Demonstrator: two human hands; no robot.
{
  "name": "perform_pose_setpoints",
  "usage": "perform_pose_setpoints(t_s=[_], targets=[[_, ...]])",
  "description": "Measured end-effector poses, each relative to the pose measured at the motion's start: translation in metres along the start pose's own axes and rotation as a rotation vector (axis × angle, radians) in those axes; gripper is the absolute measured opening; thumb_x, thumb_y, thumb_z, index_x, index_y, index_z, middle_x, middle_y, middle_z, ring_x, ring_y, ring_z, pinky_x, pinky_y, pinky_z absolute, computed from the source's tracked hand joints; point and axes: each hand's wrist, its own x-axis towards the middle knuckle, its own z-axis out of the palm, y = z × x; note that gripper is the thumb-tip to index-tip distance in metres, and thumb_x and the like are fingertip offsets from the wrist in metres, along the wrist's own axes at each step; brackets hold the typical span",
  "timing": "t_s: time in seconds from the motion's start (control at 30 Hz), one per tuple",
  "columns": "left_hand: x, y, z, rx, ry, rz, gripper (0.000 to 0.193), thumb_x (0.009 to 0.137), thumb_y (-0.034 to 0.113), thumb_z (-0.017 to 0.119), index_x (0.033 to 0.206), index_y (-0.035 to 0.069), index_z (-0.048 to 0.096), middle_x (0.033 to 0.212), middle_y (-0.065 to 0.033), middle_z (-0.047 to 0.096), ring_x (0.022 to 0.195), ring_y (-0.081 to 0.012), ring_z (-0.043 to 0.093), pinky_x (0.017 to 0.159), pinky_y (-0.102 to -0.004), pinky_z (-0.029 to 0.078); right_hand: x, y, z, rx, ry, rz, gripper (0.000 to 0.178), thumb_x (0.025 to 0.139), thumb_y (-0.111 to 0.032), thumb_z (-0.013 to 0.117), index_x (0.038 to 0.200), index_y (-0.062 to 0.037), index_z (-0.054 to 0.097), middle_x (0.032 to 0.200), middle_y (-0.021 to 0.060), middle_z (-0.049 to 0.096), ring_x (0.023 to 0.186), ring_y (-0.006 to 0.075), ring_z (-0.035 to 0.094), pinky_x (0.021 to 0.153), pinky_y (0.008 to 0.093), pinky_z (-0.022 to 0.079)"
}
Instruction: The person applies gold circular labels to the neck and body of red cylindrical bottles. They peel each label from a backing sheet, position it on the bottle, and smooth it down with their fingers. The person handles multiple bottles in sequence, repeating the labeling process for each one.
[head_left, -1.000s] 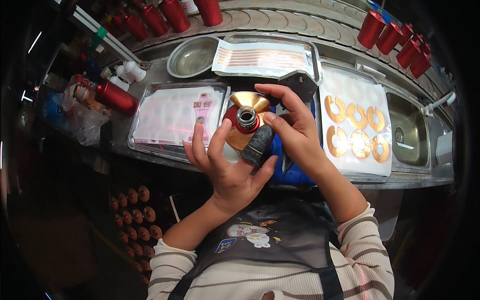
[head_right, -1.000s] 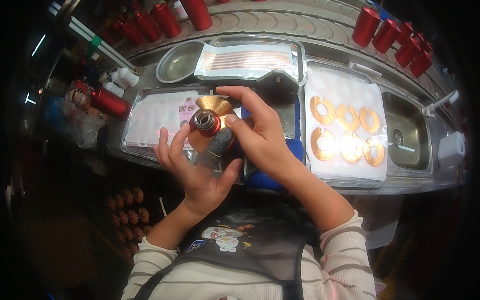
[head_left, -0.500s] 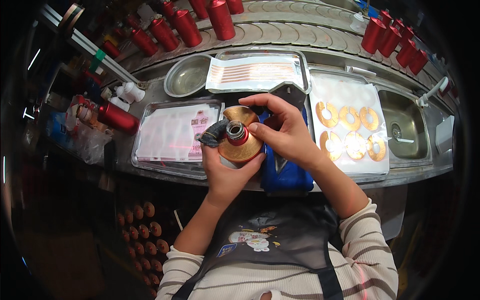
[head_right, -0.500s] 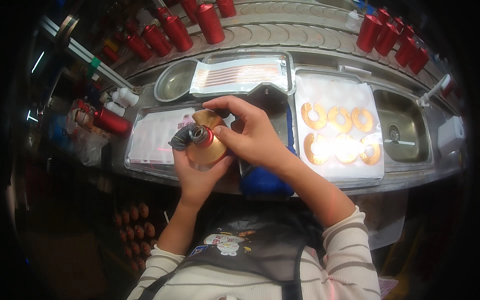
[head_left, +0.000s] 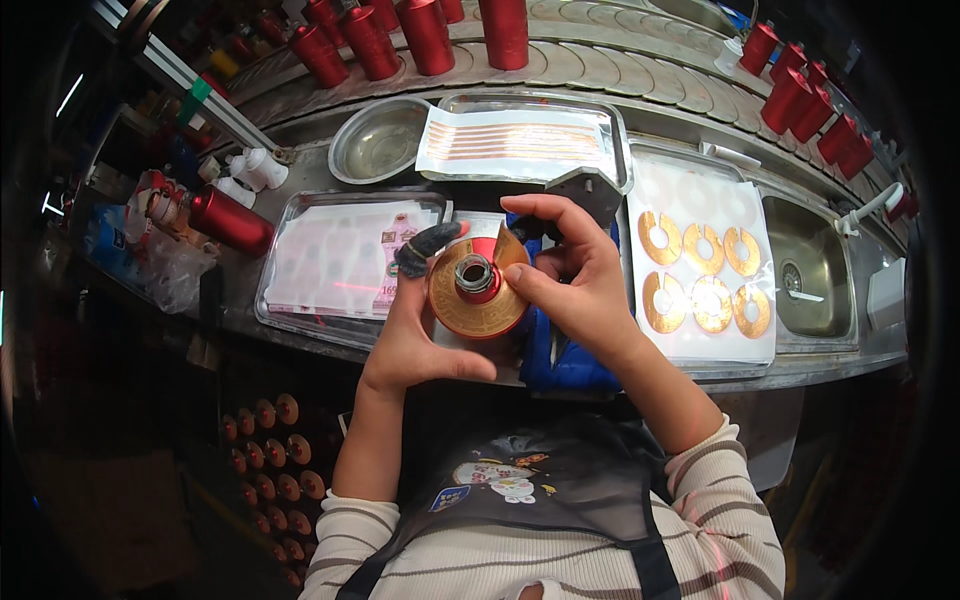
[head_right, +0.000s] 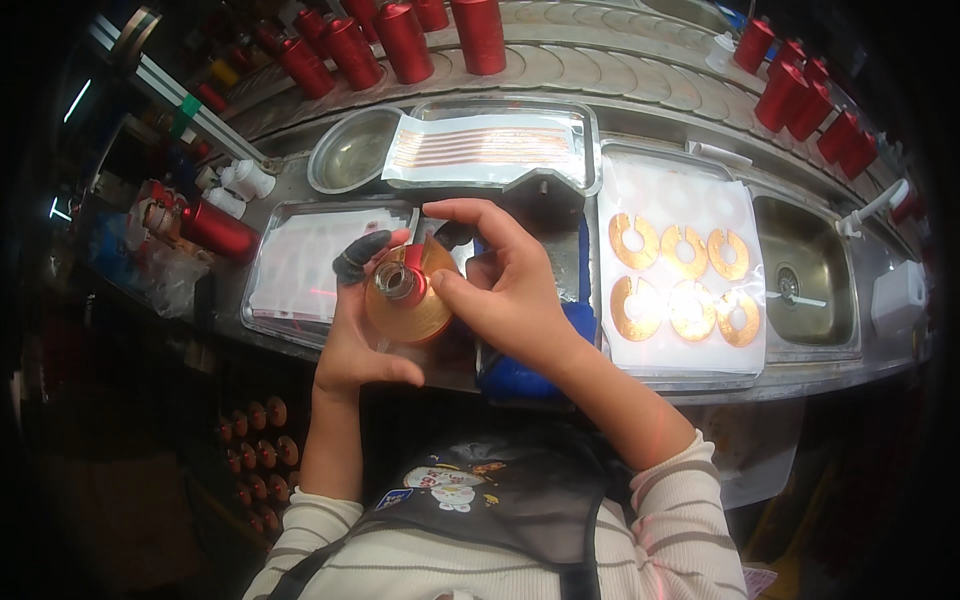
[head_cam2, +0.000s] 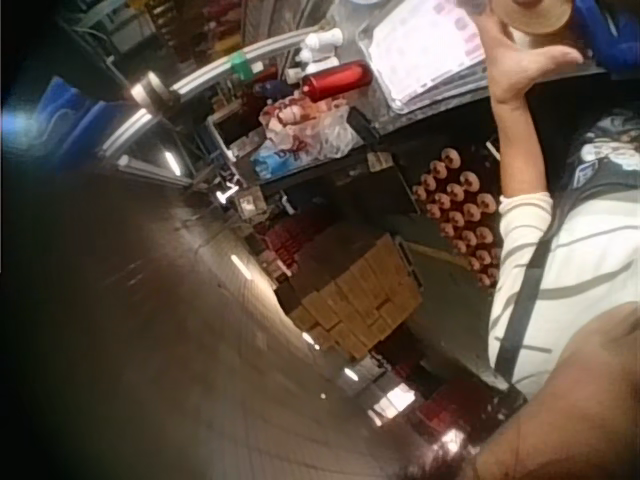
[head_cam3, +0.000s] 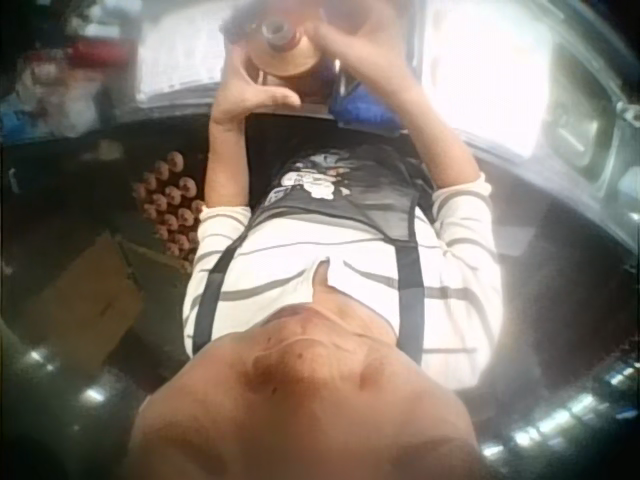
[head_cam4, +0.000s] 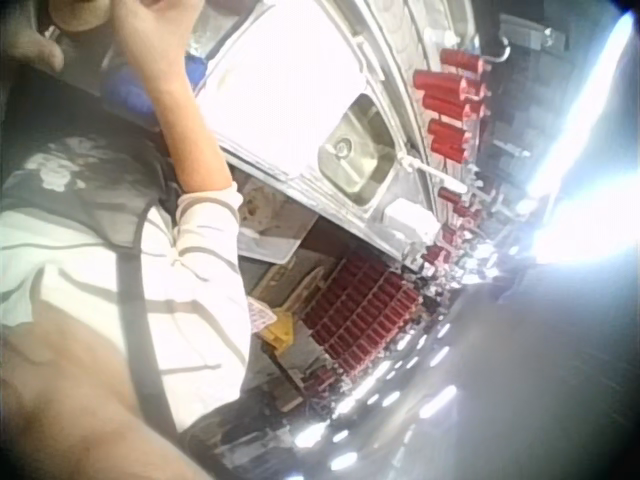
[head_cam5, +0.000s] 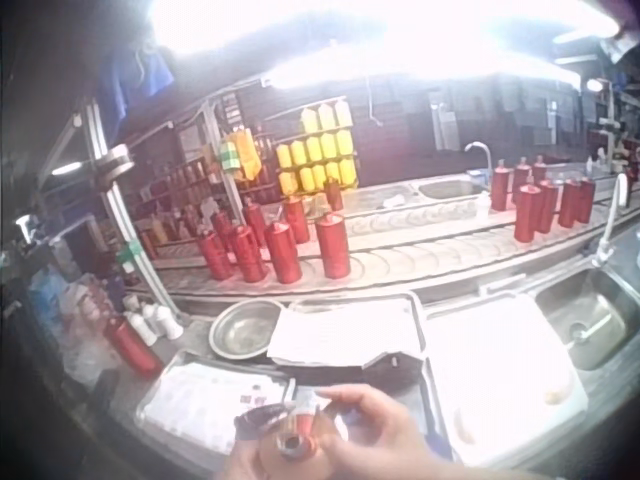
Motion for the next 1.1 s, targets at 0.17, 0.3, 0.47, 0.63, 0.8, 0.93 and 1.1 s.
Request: perform_pose_setpoints(t_s=[0.17,0.3,0.47,0.63,0.8,0.93,1.1], targets=[[-0.009,-0.011,-0.013,0.348,-0.019,-0.072,0.107,0.054,0.019,0.100,0.144,0.006,0.044,0.140,-0.0077,0.053,0.131,-0.0217,0.051,0.111,-0.0360,0.040,-0.005,0.001,0.011,0.104,0.109,-0.030,0.051,0.084,0.004,0.062,0.135,-0.0012,0.055,0.115,-0.0011,0.059,0.062,-0.0038,0.042,0.055,0.0136,0.035],[-0.002,-0.009,-0.008,-0.068,-0.023,-0.045,0.082,0.073,0.021,0.090,0.141,0.006,0.047,0.136,-0.0089,0.057,0.128,-0.0201,0.054,0.112,-0.0365,0.039,-0.014,-0.001,0.014,0.082,0.135,-0.020,0.056,0.084,0.000,0.069,0.137,-0.0017,0.052,0.111,-0.0008,0.057,0.063,-0.0030,0.043,0.055,0.0141,0.035],[-0.003,-0.012,0.002,-0.223,0.123,-0.159,0.051,0.092,0.013,0.067,0.139,0.006,0.048,0.137,-0.0120,0.057,0.126,-0.0208,0.056,0.109,-0.0373,0.043,-0.016,0.000,0.018,-0.177,0.125,-0.119,0.066,0.081,-0.011,0.081,0.140,-0.0056,0.051,0.117,0.0007,0.055,0.062,-0.0022,0.042,0.054,0.0141,0.035],[-0.004,-0.013,0.002,-0.206,0.064,-0.164,0.056,0.090,0.011,0.067,0.141,0.008,0.045,0.133,-0.0099,0.056,0.124,-0.0189,0.055,0.110,-0.0363,0.042,-0.017,-0.002,0.007,-0.099,0.033,-0.037,0.075,0.080,-0.012,0.083,0.145,-0.0043,0.045,0.134,0.0039,0.055,0.065,-0.0025,0.048,0.057,0.0139,0.039],[-0.005,-0.016,0.001,-0.118,0.048,-0.133,0.067,0.083,0.009,0.074,0.142,0.009,0.042,0.132,-0.0097,0.055,0.124,-0.0193,0.055,0.108,-0.0371,0.044,-0.014,-0.003,0.008,-0.118,0.010,-0.005,0.073,0.083,-0.012,0.080,0.145,-0.0032,0.044,0.132,0.0047,0.055,0.071,-0.0007,0.054,0.063,0.0149,0.044],[-0.003,-0.010,0.011,-0.162,0.093,-0.172,0.070,0.080,0.007,0.076,0.142,0.009,0.042,0.131,-0.0097,0.056,0.123,-0.0196,0.056,0.108,-0.0373,0.045,-0.014,-0.003,0.008,-0.066,0.031,0.002,0.067,0.086,-0.007,0.075,0.145,-0.0024,0.044,0.133,0.0061,0.055,0.078,0.0011,0.060,0.068,0.0159,0.048],[0.005,-0.009,0.009,-0.194,0.105,-0.225,0.072,0.075,0.006,0.075,0.139,0.008,0.044,0.129,-0.0098,0.058,0.121,-0.0198,0.057,0.107,-0.0369,0.046,-0.011,0.000,0.011,0.073,0.123,0.014,0.061,0.088,0.003,0.069,0.143,-0.0016,0.045,0.133,0.0066,0.054,0.076,0.0008,0.059,0.066,0.0154,0.047]])
